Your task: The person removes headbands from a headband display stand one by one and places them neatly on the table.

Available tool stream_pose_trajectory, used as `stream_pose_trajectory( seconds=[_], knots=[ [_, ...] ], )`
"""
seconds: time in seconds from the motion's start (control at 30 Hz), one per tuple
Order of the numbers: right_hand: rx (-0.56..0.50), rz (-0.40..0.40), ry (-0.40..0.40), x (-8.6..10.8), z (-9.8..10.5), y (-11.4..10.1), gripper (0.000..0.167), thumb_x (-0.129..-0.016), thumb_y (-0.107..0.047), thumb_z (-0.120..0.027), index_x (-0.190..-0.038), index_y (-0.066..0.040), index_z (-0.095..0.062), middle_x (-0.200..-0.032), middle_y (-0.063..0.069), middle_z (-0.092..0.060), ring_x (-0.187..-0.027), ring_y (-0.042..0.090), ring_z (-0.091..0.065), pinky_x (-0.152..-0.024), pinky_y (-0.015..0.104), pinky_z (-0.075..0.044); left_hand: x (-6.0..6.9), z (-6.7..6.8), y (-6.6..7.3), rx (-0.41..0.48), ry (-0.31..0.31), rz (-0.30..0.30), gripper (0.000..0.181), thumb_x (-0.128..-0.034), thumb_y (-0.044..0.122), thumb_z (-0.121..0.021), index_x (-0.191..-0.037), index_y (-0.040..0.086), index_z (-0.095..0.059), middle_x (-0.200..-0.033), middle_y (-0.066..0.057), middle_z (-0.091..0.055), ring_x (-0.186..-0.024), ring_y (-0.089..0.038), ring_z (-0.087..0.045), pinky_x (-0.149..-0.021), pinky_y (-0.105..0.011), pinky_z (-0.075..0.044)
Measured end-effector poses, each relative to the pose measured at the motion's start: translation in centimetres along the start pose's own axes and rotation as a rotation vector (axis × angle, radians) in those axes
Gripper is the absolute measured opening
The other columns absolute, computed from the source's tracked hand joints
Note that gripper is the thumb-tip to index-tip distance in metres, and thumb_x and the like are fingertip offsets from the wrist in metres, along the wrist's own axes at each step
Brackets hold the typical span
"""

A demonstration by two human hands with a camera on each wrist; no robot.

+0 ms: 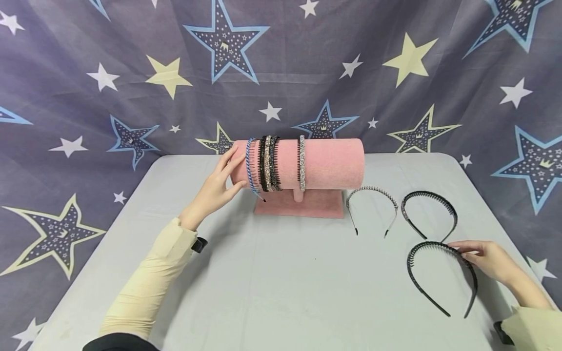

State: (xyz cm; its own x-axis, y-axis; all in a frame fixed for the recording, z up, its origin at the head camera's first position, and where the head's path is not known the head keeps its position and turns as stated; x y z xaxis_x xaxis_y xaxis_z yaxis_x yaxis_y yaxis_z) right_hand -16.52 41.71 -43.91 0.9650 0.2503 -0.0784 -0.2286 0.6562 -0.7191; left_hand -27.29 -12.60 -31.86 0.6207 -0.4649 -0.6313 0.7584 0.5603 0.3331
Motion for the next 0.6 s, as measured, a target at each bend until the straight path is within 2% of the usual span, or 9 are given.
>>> stream_pose_trajectory(
  seconds=[0.17, 0.3, 0.4, 0.6],
  knots=[
    [0.109, -0.017, 0.027, 0.0, 0.0, -0.1, 0.043, -0.076, 0.013, -0.054, -0.086, -0.027, -0.067, -0.085, -0.035, -0.049, -0.065, -0.012, -0.050, -0.050, 0.009, -0.042, 0.1, 0.0, -0.1, -0.005, -0.005, 0.007, 0.060, -0.0782, 0.005, -0.064, -0.132, 0.001, -0.038, -0.142, -0.018, -0.021, -0.129, -0.028, -0.026, -0.105, -0.036, -0.028],
    [0.240, -0.025, 0.049, -0.3, 0.1, -0.6, 0.026, -0.075, 0.012, -0.056, -0.088, -0.008, -0.066, -0.076, -0.022, -0.058, -0.064, -0.013, -0.048, -0.049, 0.011, -0.043, 0.1, 0.0, 0.0, -0.003, -0.008, 0.008, 0.060, -0.0783, 0.005, -0.064, -0.132, 0.001, -0.038, -0.142, -0.019, -0.021, -0.129, -0.028, -0.026, -0.105, -0.036, -0.028],
    [0.298, -0.009, 0.073, -0.7, 0.1, -1.5, 0.019, -0.074, 0.010, -0.058, -0.091, 0.003, -0.062, -0.071, -0.010, -0.062, -0.063, -0.014, -0.047, -0.049, 0.011, -0.041, 0.0, 0.0, 0.0, 0.000, -0.008, 0.008, 0.060, -0.0783, 0.005, -0.064, -0.132, 0.001, -0.038, -0.142, -0.019, -0.021, -0.129, -0.028, -0.025, -0.105, -0.035, -0.028],
    [0.308, 0.087, 0.147, -2.1, 0.0, -4.5, 0.021, -0.074, 0.006, -0.062, -0.093, 0.000, -0.063, -0.076, -0.021, -0.059, -0.063, -0.013, -0.049, -0.054, 0.004, -0.039, 0.0, 0.0, -0.1, 0.001, -0.003, 0.005, 0.060, -0.0781, 0.004, -0.064, -0.132, 0.001, -0.038, -0.142, -0.018, -0.021, -0.129, -0.028, -0.025, -0.106, -0.035, -0.027]
  ],
)
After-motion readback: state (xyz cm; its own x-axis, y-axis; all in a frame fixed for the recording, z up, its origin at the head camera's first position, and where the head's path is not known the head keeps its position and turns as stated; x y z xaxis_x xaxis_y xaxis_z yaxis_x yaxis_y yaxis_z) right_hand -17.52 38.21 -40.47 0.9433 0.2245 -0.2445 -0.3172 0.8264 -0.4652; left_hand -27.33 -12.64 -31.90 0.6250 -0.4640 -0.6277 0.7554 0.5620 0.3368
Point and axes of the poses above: each hand's wrist, its own x-axis away from the middle knuckle, its own z-axis out of the back of the hand, y = z × x, the point moved 5 cm from there along -x, towards the middle knuckle
